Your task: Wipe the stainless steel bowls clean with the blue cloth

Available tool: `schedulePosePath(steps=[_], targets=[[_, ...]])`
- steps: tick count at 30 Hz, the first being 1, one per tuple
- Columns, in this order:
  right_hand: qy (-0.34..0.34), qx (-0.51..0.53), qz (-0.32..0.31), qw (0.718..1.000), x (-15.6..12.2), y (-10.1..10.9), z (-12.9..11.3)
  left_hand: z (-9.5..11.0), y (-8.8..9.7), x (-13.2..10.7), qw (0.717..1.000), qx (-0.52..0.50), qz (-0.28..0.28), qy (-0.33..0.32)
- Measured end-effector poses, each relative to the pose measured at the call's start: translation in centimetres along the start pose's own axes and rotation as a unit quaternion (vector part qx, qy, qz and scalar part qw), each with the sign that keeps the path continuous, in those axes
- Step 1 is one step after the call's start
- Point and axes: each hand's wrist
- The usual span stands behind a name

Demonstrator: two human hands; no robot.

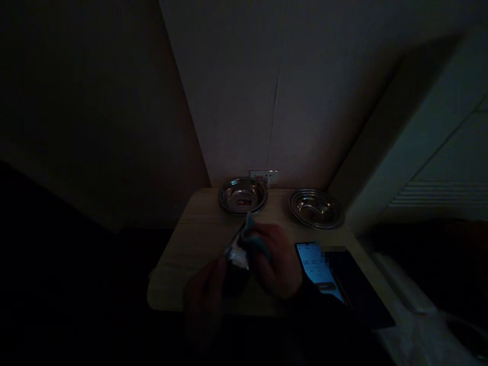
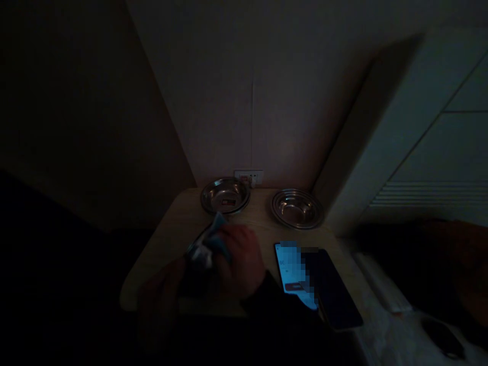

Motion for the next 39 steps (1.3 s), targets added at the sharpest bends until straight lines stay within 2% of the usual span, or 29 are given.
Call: schedulePosePath(steps=[2,6,10,12,14,15,17,21,24,27,31,33,36,39], targets=[[-0.032,0.003,0.011,0.999,0.0,0.0,0.3,0.0,0.0,0.0,1.0,0.001,0.014,-0.001],[0.038,0.021,-0.01,0.999,0.0,0.0,0.6,0.0,0.1,0.1,1.0,0.006,0.003,-0.026],[-0.035,0.012,0.016,0.999,-0.1,0.0,0.3,0.1,0.1,0.0,0.999,0.007,0.028,-0.015],[-0.008,0.006,0.011,1.0,-0.3,0.0,-0.4,0.2,0.1,-0.1,1.0,0.004,0.026,-0.007],[0.054,0.002,0.0,0.999,-0.4,0.0,-0.8,0.2,0.0,-0.1,1.0,-0.003,0.005,-0.008],[0.059,0.005,-0.004,0.998,-0.3,-0.1,-0.7,0.2,0.0,-0.1,1.0,-0.005,0.0,-0.008],[0.017,0.016,0.007,1.0,-0.1,-0.1,0.1,0.2,0.0,0.0,1.0,-0.01,0.011,0.002],[-0.126,0.068,0.056,0.988,0.1,-0.6,2.5,0.0,0.1,0.1,0.997,-0.028,0.051,0.042],[-0.169,0.075,0.083,0.979,-0.5,-0.9,2.5,-0.1,0.3,0.1,0.998,-0.018,0.041,0.043],[-0.104,0.038,0.065,0.992,-0.8,-0.7,0.9,-0.1,0.4,0.2,0.999,-0.006,0.031,0.024],[0.039,-0.01,-0.026,0.999,-0.1,-0.3,-0.6,-0.3,0.2,0.3,1.0,-0.01,0.027,0.013],[0.032,-0.022,-0.037,0.999,0.4,-0.3,-0.7,-0.3,0.1,0.3,0.999,-0.003,0.038,0.021],[-0.01,-0.025,-0.021,0.999,0.7,-0.4,-0.9,-0.1,0.2,0.2,0.998,-0.002,0.051,0.025],[0.055,-0.015,-0.041,0.998,0.7,-0.4,-1.2,0.1,0.4,0.0,1.0,-0.001,0.026,0.011]])
Point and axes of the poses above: each hand's wrist, its own x-axis towards the middle knuckle, its own y-axis out of the back of the hand, z = x × y, and after that the axes turned 12 degrees about y, right-handed
